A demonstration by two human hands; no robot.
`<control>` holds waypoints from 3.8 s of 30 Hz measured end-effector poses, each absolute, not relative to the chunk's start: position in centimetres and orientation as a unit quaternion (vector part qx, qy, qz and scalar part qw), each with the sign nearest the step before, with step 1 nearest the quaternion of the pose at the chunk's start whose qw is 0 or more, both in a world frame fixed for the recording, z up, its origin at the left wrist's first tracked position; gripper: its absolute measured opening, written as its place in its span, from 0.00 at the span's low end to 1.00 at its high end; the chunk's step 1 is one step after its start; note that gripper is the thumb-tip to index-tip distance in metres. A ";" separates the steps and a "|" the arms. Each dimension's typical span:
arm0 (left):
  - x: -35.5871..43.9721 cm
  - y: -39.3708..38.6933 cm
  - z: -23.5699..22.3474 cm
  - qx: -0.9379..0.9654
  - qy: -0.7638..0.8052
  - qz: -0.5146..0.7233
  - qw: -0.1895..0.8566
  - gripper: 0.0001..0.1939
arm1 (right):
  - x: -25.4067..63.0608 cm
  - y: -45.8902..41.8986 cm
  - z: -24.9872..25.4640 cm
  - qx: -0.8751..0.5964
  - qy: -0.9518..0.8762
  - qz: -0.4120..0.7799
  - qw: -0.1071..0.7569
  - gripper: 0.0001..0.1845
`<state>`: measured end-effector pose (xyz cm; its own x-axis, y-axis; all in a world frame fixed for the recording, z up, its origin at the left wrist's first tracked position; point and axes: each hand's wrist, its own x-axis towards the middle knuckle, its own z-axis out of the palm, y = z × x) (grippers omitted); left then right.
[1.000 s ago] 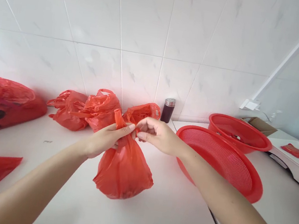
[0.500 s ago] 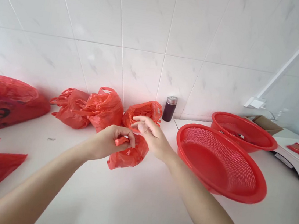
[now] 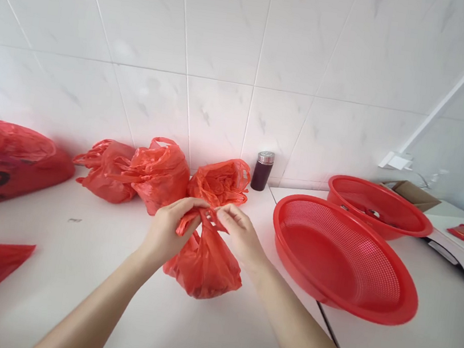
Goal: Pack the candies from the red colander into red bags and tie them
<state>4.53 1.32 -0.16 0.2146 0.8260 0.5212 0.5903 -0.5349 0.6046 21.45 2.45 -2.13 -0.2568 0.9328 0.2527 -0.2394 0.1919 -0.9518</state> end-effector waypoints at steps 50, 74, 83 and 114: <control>0.8 8.7 -13.5 0.625 0.710 0.242 0.217 0.20 | 20.9 11.5 -16.0 -0.596 -0.684 0.267 0.325 0.18; -0.4 7.5 -13.9 0.624 0.541 0.378 0.419 0.22 | 21.9 11.0 -15.8 -0.467 -0.683 0.393 0.401 0.23; -0.3 8.1 -15.4 0.659 0.616 0.322 0.290 0.17 | 20.7 10.6 -16.4 -0.547 -0.749 0.266 0.262 0.06; -2.5 8.6 -15.6 0.457 0.670 0.486 0.325 0.25 | 21.1 10.8 -13.9 -0.357 -0.388 0.650 0.547 0.14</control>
